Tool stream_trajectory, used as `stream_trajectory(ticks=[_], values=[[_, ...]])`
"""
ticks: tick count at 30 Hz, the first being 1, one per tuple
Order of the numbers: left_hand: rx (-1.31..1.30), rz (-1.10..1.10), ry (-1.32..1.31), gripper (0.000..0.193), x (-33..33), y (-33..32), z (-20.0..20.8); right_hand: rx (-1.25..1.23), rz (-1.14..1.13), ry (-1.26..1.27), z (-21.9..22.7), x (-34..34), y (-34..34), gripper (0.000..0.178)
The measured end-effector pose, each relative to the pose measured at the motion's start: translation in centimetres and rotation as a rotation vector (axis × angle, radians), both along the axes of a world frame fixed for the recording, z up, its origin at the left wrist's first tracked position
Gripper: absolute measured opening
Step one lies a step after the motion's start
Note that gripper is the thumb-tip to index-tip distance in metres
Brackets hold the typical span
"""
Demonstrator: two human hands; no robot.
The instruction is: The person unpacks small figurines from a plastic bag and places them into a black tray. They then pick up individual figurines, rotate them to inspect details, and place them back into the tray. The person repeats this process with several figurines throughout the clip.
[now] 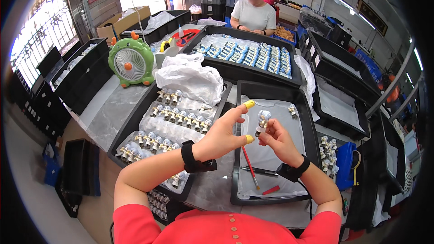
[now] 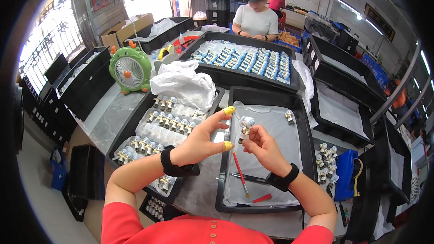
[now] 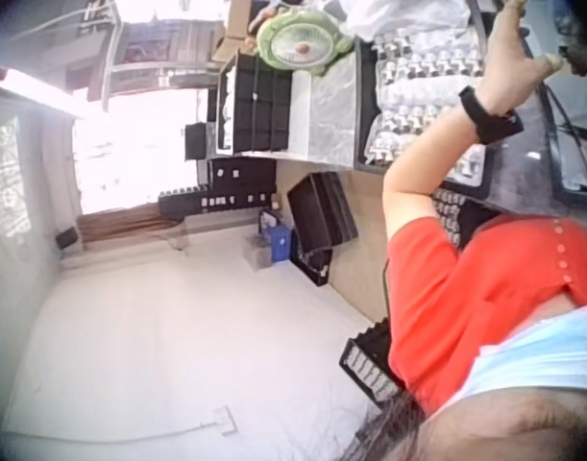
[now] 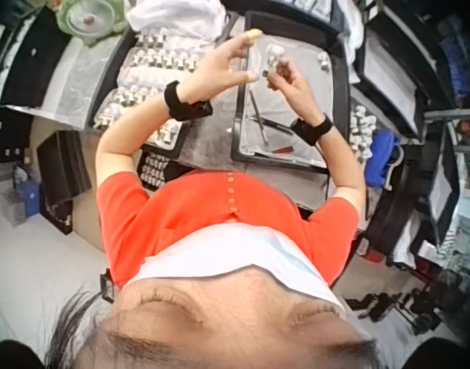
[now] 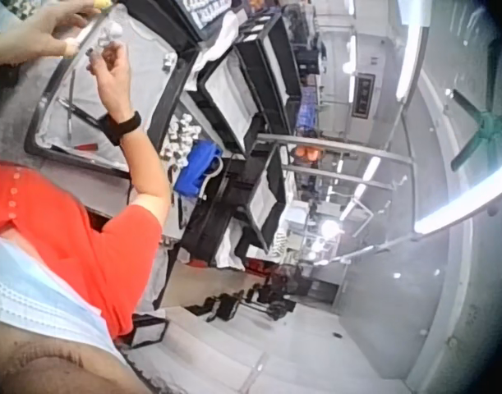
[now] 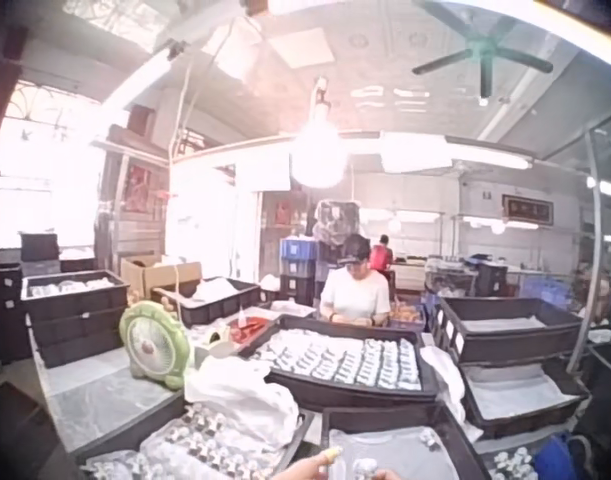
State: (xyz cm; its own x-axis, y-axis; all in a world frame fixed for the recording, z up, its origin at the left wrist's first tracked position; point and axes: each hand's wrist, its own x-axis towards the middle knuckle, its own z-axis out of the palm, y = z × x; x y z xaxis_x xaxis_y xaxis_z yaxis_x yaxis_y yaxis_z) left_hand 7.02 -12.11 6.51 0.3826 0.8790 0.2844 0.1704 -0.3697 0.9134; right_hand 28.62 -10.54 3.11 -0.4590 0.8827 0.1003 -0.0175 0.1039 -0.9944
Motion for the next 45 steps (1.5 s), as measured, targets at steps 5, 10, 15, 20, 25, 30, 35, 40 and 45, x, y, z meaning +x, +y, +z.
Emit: stream_trajectory(ticks=[5, 10, 15, 20, 25, 30, 35, 40, 45], values=[[0.156, 0.024, 0.052, 0.067, 1.5, -1.5, -0.2, 0.115, -0.011, 0.041, -0.7, -0.4, -2.3, 0.020], [0.126, 0.061, 0.034, 0.055, 1.9, -1.7, -0.9, 0.234, -0.023, -0.047, -0.4, -0.4, -2.9, 0.021], [0.087, 0.004, -0.012, 0.061, 1.9, -1.2, -1.6, 0.453, -0.078, -0.166, 0.2, -0.3, -2.9, 0.023], [-0.076, -0.114, -0.104, 0.062, 1.8, -0.7, -1.8, 0.574, -0.134, -0.241, 0.0, -0.2, -2.6, 0.023], [-0.363, -0.231, -0.461, 0.056, 2.1, 0.1, -2.7, 0.539, -0.213, -0.308, 0.1, 0.3, -2.6, 0.049], [-0.553, -0.347, -0.550, 0.053, 1.4, 0.9, -2.9, 0.669, -0.228, -0.260, 0.9, -0.2, -2.1, 0.098], [-0.614, -0.424, -0.564, 0.054, 1.5, 1.1, -3.2, 0.594, -0.073, -0.157, -0.2, -0.1, -1.3, 0.108], [-0.604, -0.430, -0.555, 0.055, 1.3, 1.1, -3.0, 0.500, 0.003, -0.071, -0.4, 0.1, -1.1, 0.108], [-0.602, -0.427, -0.556, 0.057, 1.3, 1.2, -3.2, 0.426, 0.006, -0.016, -0.6, 0.1, -1.0, 0.108]])
